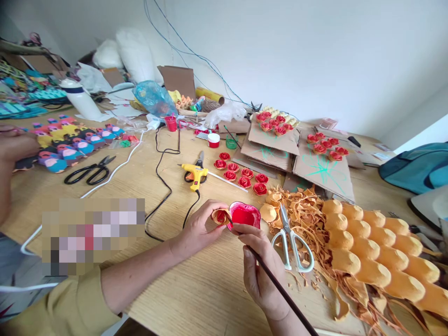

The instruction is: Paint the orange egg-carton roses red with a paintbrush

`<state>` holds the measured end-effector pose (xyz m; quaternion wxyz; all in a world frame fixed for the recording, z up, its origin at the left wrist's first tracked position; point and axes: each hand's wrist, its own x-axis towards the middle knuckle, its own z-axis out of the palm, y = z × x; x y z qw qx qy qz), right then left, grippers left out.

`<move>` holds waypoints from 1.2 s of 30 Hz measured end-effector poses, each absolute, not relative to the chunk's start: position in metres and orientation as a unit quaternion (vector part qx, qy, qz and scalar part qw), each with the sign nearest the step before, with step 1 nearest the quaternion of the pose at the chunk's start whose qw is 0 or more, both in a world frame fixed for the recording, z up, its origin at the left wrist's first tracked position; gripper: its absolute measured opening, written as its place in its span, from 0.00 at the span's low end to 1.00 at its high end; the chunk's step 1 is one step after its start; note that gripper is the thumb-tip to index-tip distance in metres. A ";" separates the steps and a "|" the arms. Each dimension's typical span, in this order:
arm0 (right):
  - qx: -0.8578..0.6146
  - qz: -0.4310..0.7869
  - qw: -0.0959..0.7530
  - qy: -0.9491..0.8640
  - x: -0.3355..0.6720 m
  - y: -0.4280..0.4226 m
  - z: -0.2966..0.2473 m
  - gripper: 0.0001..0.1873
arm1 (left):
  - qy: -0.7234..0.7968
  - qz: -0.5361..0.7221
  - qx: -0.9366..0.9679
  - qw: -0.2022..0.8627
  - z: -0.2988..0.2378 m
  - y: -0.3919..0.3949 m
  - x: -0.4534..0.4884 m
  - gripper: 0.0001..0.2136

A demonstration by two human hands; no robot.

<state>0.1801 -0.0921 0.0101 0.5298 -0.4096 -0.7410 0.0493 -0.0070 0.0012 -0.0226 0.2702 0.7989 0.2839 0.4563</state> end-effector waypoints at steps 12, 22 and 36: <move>-0.379 0.072 0.544 -0.745 0.185 -0.097 0.008 0.13 | 0.279 0.472 0.800 0.245 -0.024 0.003 -0.006 0.21; -0.394 0.068 0.516 -0.758 0.183 -0.096 0.006 0.14 | 0.320 0.454 0.775 0.302 -0.023 0.000 -0.004 0.18; -0.440 0.073 0.649 -0.616 0.183 -0.092 -0.005 0.07 | 0.338 0.471 0.758 0.299 -0.028 0.004 -0.003 0.19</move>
